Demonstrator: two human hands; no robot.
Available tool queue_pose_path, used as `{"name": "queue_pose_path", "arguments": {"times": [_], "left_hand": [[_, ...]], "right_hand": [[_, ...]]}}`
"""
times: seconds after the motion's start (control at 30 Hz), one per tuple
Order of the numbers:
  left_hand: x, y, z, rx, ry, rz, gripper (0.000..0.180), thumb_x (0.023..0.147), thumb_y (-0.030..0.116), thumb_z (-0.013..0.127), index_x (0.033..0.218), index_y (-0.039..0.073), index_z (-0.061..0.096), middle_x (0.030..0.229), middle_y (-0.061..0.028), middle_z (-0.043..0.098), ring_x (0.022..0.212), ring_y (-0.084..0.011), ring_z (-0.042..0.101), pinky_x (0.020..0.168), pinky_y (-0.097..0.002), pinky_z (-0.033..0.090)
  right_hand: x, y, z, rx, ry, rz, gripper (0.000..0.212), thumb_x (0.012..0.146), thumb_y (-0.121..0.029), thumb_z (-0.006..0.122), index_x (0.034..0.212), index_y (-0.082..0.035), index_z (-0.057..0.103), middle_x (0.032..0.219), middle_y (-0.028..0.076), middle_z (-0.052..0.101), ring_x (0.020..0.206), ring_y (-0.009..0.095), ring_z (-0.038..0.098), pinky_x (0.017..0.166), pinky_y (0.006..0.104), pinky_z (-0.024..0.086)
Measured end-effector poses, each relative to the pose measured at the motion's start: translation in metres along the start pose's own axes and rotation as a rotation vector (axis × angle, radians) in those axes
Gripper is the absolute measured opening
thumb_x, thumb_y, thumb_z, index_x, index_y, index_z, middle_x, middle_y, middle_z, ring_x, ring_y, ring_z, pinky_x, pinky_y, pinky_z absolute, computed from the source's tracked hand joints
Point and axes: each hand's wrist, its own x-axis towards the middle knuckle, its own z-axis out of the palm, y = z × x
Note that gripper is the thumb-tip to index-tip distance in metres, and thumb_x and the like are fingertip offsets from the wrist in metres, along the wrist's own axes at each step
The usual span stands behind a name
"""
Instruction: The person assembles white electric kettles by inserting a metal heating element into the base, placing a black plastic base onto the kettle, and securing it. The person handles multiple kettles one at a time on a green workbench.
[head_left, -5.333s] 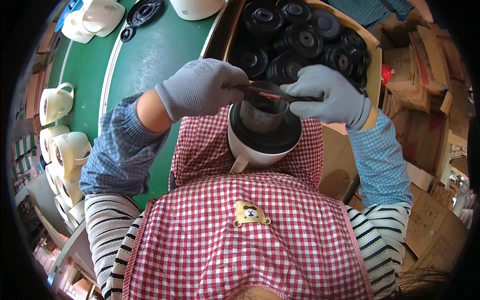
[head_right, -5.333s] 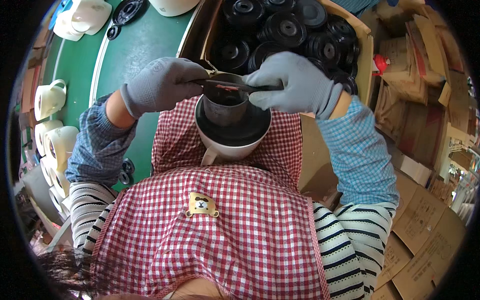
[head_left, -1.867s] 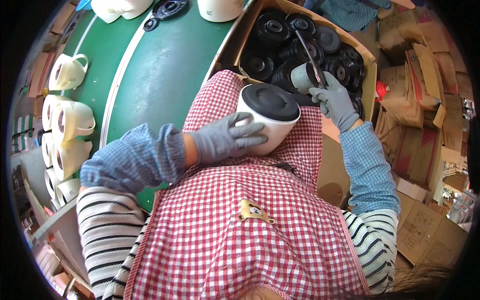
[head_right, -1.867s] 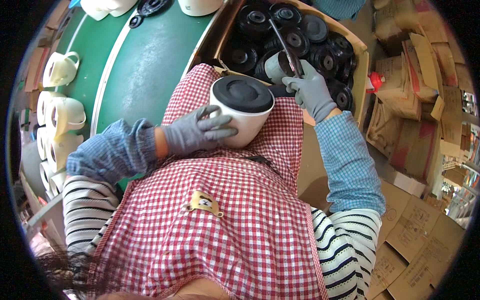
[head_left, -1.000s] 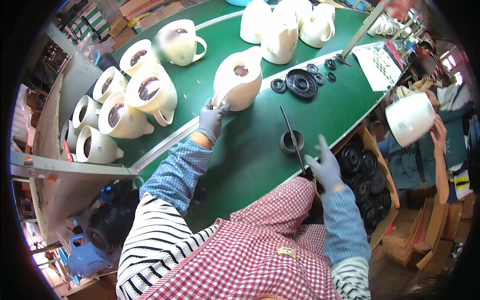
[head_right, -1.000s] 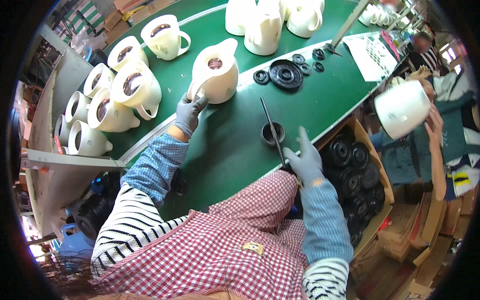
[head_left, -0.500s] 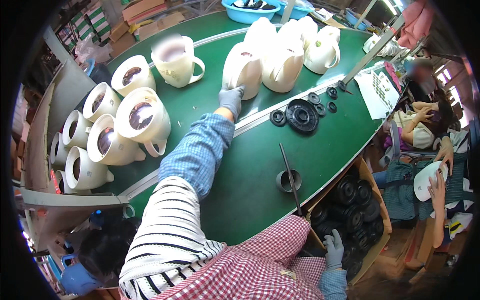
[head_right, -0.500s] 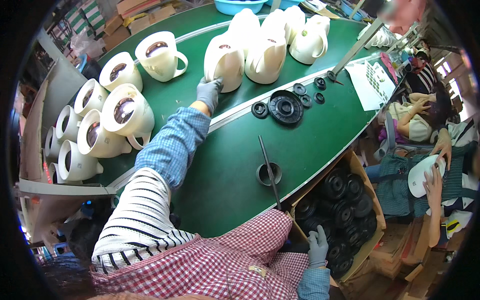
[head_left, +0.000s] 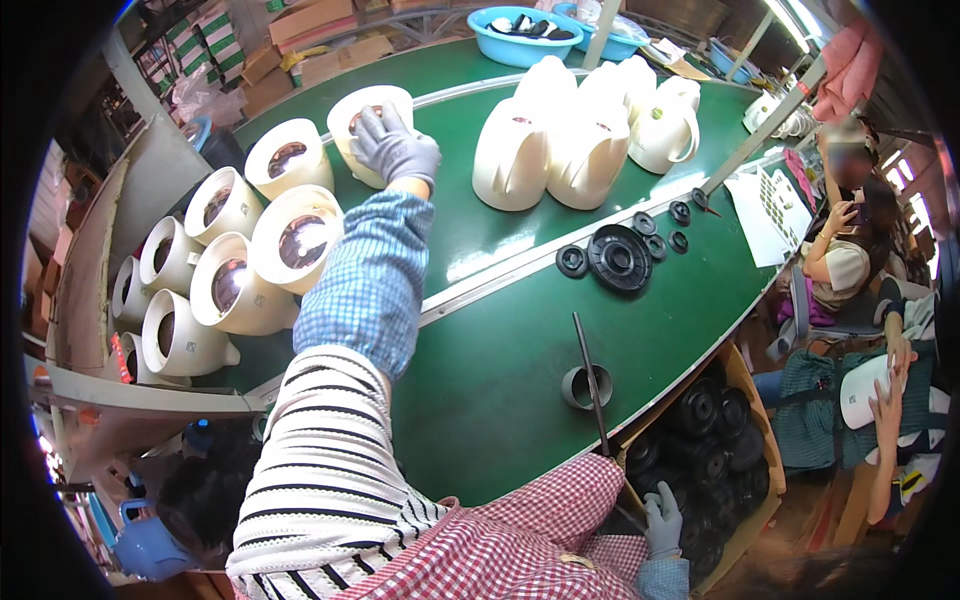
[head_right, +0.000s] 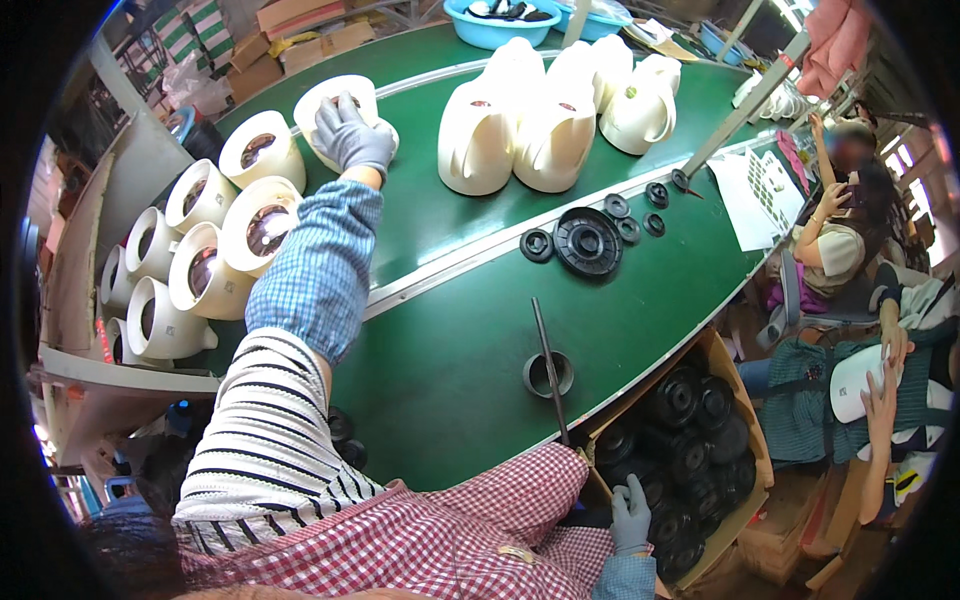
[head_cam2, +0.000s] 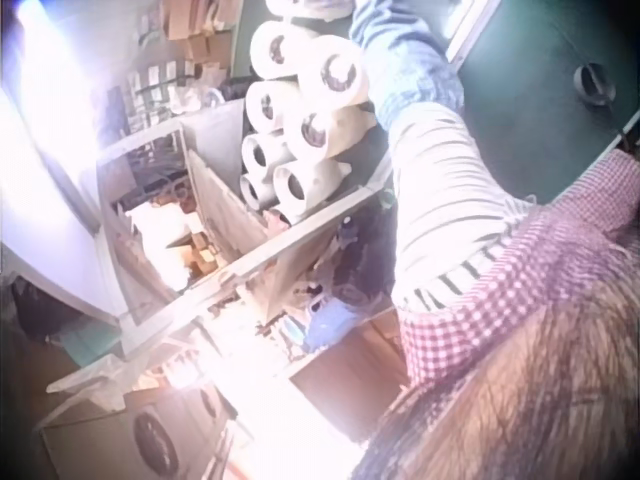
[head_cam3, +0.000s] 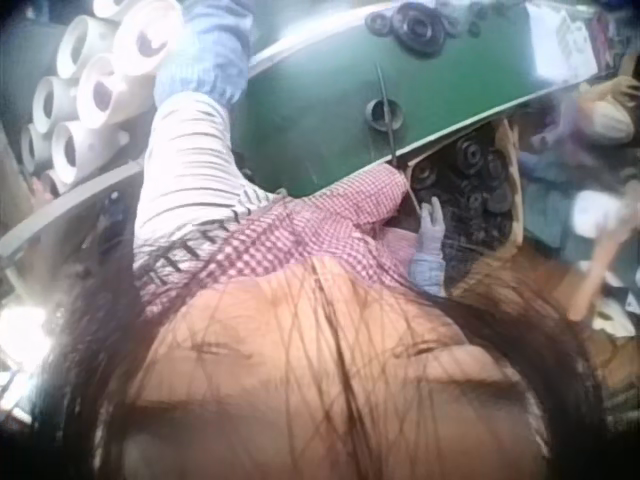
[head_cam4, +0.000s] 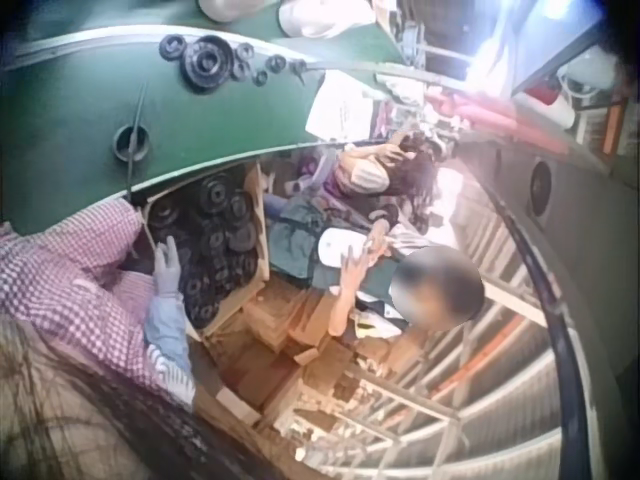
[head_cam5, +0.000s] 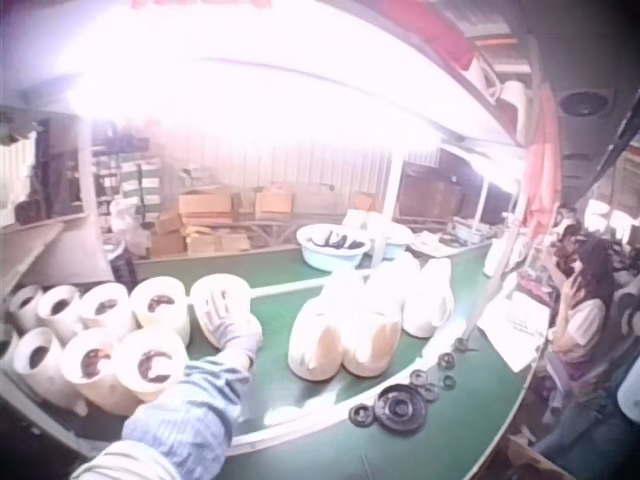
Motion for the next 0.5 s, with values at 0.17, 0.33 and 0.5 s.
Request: {"name": "queue_pose_path", "arguments": {"times": [0.17, 0.33, 0.5], "left_hand": [[0.011, -0.019, -0.011, 0.191, -0.304, -0.177, 0.062, 0.08, 0.038, 0.077, 0.137, 0.023, 0.059, 0.16, -0.0122, 0.023, 0.152, -0.0421, 0.012, 0.119, -0.0609, 0.017], [0.025, -0.05, -0.012, -0.13, -0.293, -0.24, 0.048, 0.081, 0.018, 0.07, 0.128, 0.013, 0.065, 0.162, -0.013, 0.028, 0.149, -0.0416, 0.021, 0.124, -0.0377, 0.026], [0.005, -0.037, -0.122, -0.425, -0.279, 0.097, 0.039, 0.067, 0.019, 0.075, 0.103, 0.007, 0.07, 0.153, -0.0216, 0.044, 0.145, -0.043, 0.029, 0.121, -0.043, 0.026]], "right_hand": [[-0.018, 0.009, -0.001, -0.018, 0.013, -0.036, 0.054, 0.098, -0.006, 0.061, 0.149, 0.003, 0.045, 0.115, 0.01, 0.067, 0.092, 0.012, 0.059, 0.082, 0.0245, 0.049], [-0.027, 0.014, -0.012, -0.005, -0.045, -0.065, 0.054, 0.097, -0.005, 0.06, 0.148, 0.005, 0.045, 0.116, 0.011, 0.065, 0.095, 0.014, 0.059, 0.087, 0.0259, 0.049], [-0.032, -0.06, -0.003, -0.042, -0.102, -0.28, 0.057, 0.097, -0.009, 0.063, 0.15, 0.001, 0.045, 0.123, 0.011, 0.065, 0.106, 0.016, 0.061, 0.096, 0.0276, 0.048]]}}
